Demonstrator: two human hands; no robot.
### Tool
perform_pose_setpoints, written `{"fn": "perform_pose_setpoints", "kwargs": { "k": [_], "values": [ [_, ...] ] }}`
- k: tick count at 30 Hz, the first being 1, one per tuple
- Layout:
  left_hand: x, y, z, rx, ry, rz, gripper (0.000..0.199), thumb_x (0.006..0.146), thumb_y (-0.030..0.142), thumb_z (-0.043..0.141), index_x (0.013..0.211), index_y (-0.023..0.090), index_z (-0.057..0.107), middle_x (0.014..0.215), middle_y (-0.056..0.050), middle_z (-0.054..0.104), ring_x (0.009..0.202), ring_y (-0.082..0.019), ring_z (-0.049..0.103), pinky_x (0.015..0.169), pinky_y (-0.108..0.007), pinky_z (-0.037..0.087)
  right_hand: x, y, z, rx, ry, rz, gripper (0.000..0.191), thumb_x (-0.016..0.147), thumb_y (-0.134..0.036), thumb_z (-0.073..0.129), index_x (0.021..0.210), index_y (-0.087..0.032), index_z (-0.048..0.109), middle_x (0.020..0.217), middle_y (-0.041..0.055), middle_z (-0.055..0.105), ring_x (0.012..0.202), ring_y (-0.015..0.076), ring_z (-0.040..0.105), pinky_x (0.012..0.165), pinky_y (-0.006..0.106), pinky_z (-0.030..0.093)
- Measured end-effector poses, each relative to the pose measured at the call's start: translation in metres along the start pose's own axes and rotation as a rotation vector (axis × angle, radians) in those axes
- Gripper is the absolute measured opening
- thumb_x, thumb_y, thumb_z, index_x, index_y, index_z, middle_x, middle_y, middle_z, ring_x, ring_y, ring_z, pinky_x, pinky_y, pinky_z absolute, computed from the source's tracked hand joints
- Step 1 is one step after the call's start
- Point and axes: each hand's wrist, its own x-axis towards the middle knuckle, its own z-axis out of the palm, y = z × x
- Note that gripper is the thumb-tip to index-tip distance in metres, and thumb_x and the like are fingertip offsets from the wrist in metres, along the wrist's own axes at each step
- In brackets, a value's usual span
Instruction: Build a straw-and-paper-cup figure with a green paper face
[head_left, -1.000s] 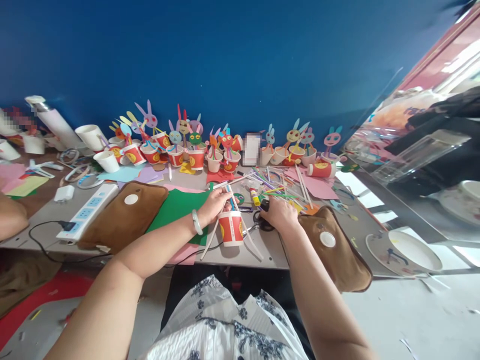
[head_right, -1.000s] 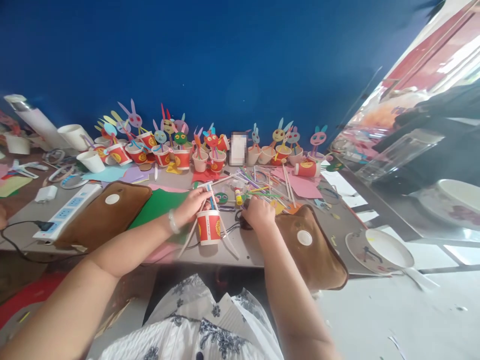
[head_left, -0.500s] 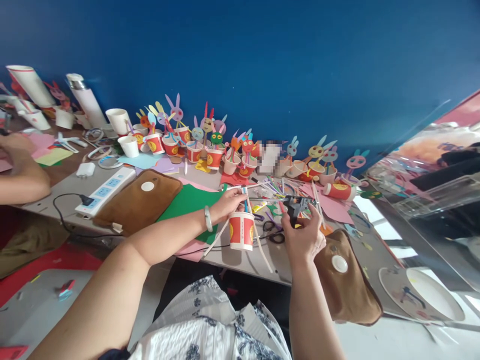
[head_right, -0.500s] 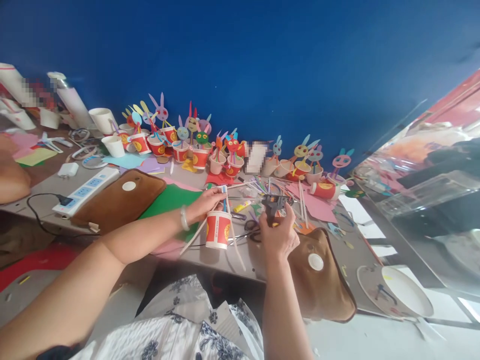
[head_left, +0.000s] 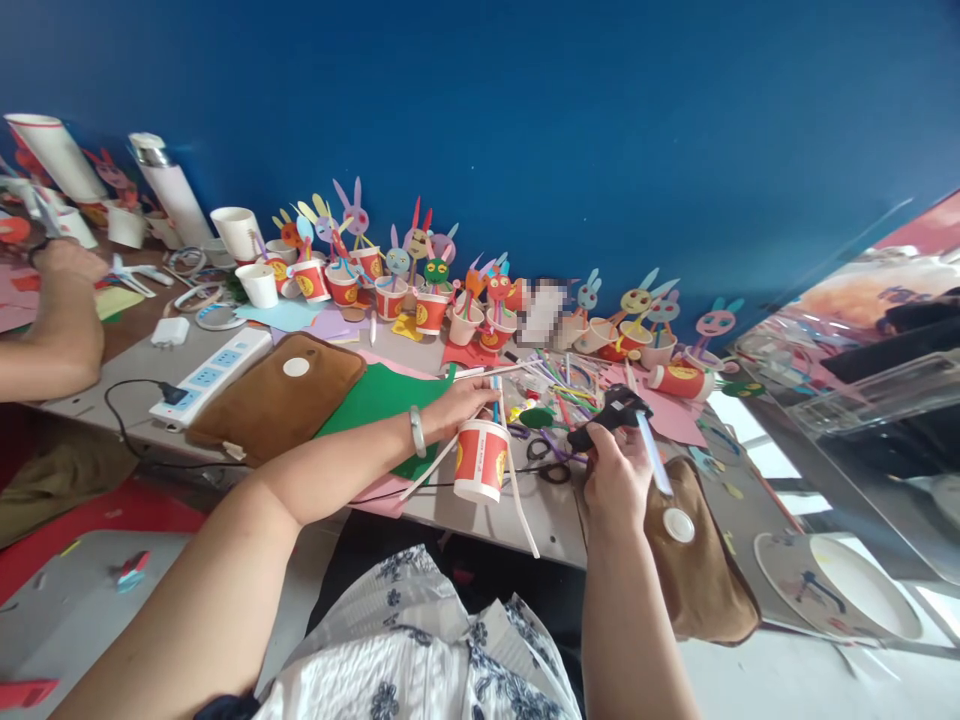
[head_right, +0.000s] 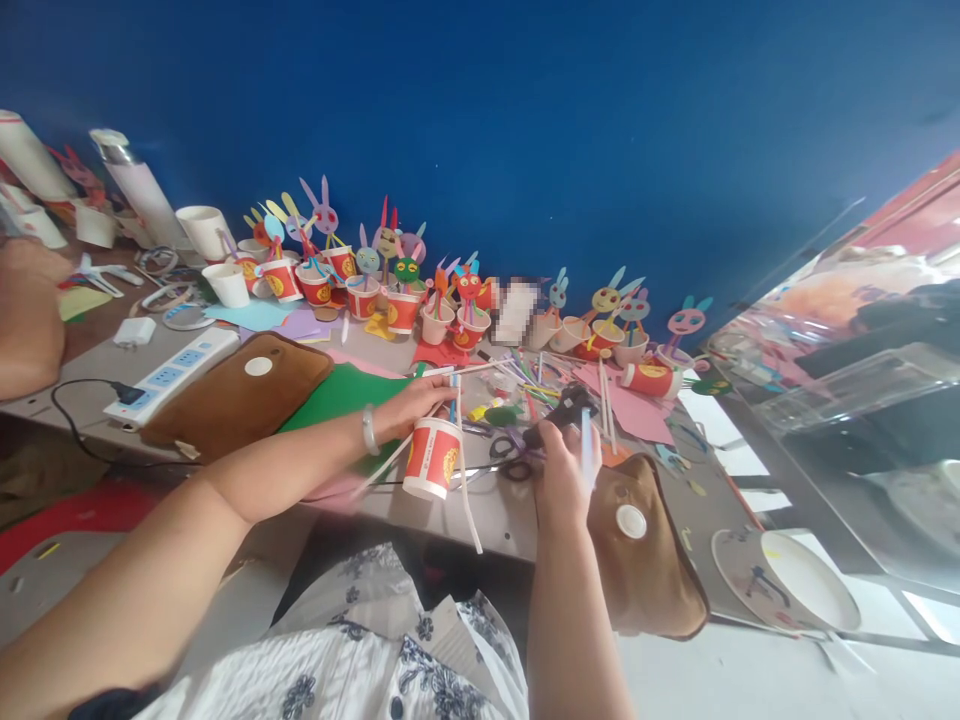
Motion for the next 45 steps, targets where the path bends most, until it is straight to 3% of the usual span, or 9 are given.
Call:
{"fn": "perform_pose_setpoints", "kwargs": {
  "k": [3, 7, 15, 21, 25, 30, 36, 42, 45],
  "values": [
    [-0.003, 0.000, 0.001, 0.027, -0.022, -0.019, 0.020, 0.087, 0.015, 0.067, 0.074, 0.016, 0.053, 0.060, 0.000, 0.066, 0.041, -0.006, 0.047, 0.044, -0.019, 0.033, -0.006, -0.001, -0.001, 0.071, -0.045, 0.081, 0.030, 0.067, -0.037, 0.073, 0.088, -0.019, 0.064, 0.067, -0.0032, 0.058, 0.058, 0.0135, 0.056, 0.052, 0.025, 0.046],
    [-0.004, -0.002, 0.001, 0.101, -0.077, -0.041, 0.016, 0.085, 0.014, 0.066, 0.077, 0.016, 0.052, 0.066, -0.004, 0.071, 0.038, -0.006, 0.044, 0.041, -0.019, 0.030, -0.021, 0.001, -0.003, -0.033, -0.182, 0.075, 0.031, 0.073, -0.046, 0.074, 0.079, -0.016, 0.068, 0.058, -0.0038, 0.055, 0.053, 0.0118, 0.049, 0.050, 0.025, 0.040],
    [-0.002, -0.017, -0.002, 0.266, -0.171, 0.042, 0.007, 0.083, 0.014, 0.061, 0.080, 0.016, 0.056, 0.072, -0.003, 0.072, 0.041, -0.005, 0.047, 0.039, -0.018, 0.032, -0.045, -0.006, -0.010, -0.183, -0.271, 0.021, 0.043, 0.076, -0.053, 0.071, 0.093, -0.014, 0.074, 0.060, -0.0027, 0.059, 0.046, 0.0116, 0.048, 0.046, 0.027, 0.041],
    [-0.002, -0.021, -0.003, 0.373, -0.167, 0.075, 0.014, 0.087, 0.021, 0.063, 0.075, 0.015, 0.062, 0.047, 0.003, 0.055, 0.039, -0.007, 0.045, 0.038, -0.017, 0.031, -0.046, -0.002, -0.011, -0.247, -0.287, -0.083, 0.042, 0.078, -0.054, 0.070, 0.093, -0.016, 0.074, 0.067, 0.0022, 0.066, 0.065, 0.0192, 0.062, 0.061, 0.031, 0.051],
    [-0.004, -0.020, -0.001, 0.339, -0.135, 0.081, 0.014, 0.087, 0.022, 0.064, 0.076, 0.016, 0.058, 0.045, 0.005, 0.053, 0.037, -0.006, 0.044, 0.039, -0.016, 0.030, -0.048, -0.003, -0.011, -0.373, -0.330, -0.096, 0.043, 0.079, -0.056, 0.069, 0.099, -0.017, 0.075, 0.076, 0.0063, 0.072, 0.080, 0.0269, 0.069, 0.071, 0.038, 0.055],
    [-0.007, -0.013, 0.002, 0.279, -0.130, 0.109, 0.016, 0.087, 0.023, 0.067, 0.079, 0.016, 0.055, 0.046, 0.006, 0.053, 0.036, -0.005, 0.044, 0.040, -0.016, 0.030, -0.047, -0.006, -0.010, -0.422, -0.259, -0.155, 0.048, 0.080, -0.055, 0.067, 0.107, -0.016, 0.074, 0.098, 0.0100, 0.077, 0.098, 0.0300, 0.069, 0.087, 0.042, 0.054],
    [-0.013, -0.005, 0.007, 0.270, -0.077, 0.122, 0.007, 0.088, 0.018, 0.065, 0.085, 0.015, 0.059, 0.046, 0.007, 0.050, 0.040, -0.006, 0.047, 0.041, -0.017, 0.031, -0.048, -0.006, -0.014, -0.458, -0.358, -0.083, 0.044, 0.080, -0.056, 0.066, 0.095, -0.016, 0.075, 0.070, 0.0046, 0.070, 0.073, 0.0242, 0.066, 0.065, 0.034, 0.053],
    [-0.015, -0.006, 0.004, 0.226, -0.185, 0.105, 0.023, 0.082, 0.030, 0.077, 0.078, 0.013, 0.061, 0.046, 0.006, 0.050, 0.041, -0.006, 0.047, 0.042, -0.018, 0.032, -0.048, -0.003, -0.015, -0.421, -0.383, -0.083, 0.045, 0.079, -0.058, 0.066, 0.096, -0.017, 0.074, 0.065, 0.0031, 0.066, 0.068, 0.0236, 0.064, 0.060, 0.033, 0.052],
    [-0.014, -0.006, 0.003, 0.221, -0.204, 0.103, 0.026, 0.081, 0.032, 0.079, 0.074, 0.013, 0.061, 0.045, 0.004, 0.052, 0.041, -0.006, 0.047, 0.043, -0.019, 0.033, -0.048, -0.004, -0.014, -0.399, -0.330, -0.063, 0.043, 0.078, -0.059, 0.068, 0.090, -0.017, 0.073, 0.066, 0.0027, 0.066, 0.066, 0.0220, 0.062, 0.060, 0.033, 0.050]
  ]
}}
